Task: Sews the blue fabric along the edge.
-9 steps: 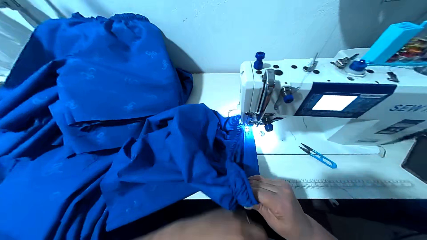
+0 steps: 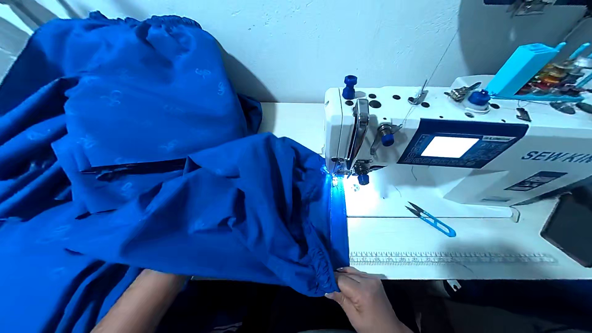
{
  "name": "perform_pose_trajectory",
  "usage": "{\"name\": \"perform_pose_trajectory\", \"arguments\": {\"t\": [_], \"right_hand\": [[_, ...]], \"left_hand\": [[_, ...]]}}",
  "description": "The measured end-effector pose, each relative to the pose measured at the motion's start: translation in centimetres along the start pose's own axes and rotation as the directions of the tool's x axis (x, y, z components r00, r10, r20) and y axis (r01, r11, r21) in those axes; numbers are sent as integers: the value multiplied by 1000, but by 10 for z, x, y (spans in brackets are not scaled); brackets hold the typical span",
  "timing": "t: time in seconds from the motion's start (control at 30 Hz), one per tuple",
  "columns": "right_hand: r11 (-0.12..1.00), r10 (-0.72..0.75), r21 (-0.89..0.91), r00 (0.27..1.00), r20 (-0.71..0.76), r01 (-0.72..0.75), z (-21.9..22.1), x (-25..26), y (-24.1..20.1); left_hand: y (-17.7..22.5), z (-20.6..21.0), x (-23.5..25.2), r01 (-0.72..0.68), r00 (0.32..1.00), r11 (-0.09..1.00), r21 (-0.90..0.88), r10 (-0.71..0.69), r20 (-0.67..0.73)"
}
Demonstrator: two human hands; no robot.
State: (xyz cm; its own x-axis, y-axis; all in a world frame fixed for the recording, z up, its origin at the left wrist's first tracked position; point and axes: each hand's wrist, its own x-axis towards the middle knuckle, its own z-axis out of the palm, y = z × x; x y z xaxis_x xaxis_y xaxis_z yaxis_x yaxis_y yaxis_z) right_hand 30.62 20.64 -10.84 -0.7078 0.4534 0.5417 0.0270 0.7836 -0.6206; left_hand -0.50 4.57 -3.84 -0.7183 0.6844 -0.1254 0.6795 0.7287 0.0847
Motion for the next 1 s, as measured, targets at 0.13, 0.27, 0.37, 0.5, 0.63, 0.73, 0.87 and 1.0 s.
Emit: {"name": "perform_pose_trajectory", "arguments": {"t": [0.13, 0.27, 0.37, 0.5, 0.63, 0.73, 0.87, 1.0], "right_hand": [[1000, 10, -20, 999, 35, -9, -1, 7, -3], [998, 5, -69, 999, 44, -2, -2, 8, -6], [997, 40, -74, 997, 70, -34, -3, 8, -11], [995, 82, -59, 993, 81, -77, -5, 10, -15], [996, 80, -34, 992, 102, -77, -6, 11, -15], [996, 94, -7, 991, 98, -94, -8, 12, -14], [996, 89, 5, 993, 78, -89, -7, 15, -6], [996, 88, -3, 994, 70, -88, -9, 28, 4]], "left_hand": [[41, -73, -38, -469, 801, 883, -36, 442, 403], [135, -51, -26, -862, 374, 346, -370, 928, -3], [187, -8, 45, -834, 551, 541, -103, 824, -134], [214, 1, 124, -688, 681, 721, -80, 603, -415], [245, -49, 138, -553, 789, 772, -314, 606, 101], [253, -48, 142, -520, 784, 793, -317, 590, 192], [248, -13, 144, -602, 797, 737, -308, 576, -181], [247, -24, 148, -645, 763, 734, -213, 609, -216]]}}
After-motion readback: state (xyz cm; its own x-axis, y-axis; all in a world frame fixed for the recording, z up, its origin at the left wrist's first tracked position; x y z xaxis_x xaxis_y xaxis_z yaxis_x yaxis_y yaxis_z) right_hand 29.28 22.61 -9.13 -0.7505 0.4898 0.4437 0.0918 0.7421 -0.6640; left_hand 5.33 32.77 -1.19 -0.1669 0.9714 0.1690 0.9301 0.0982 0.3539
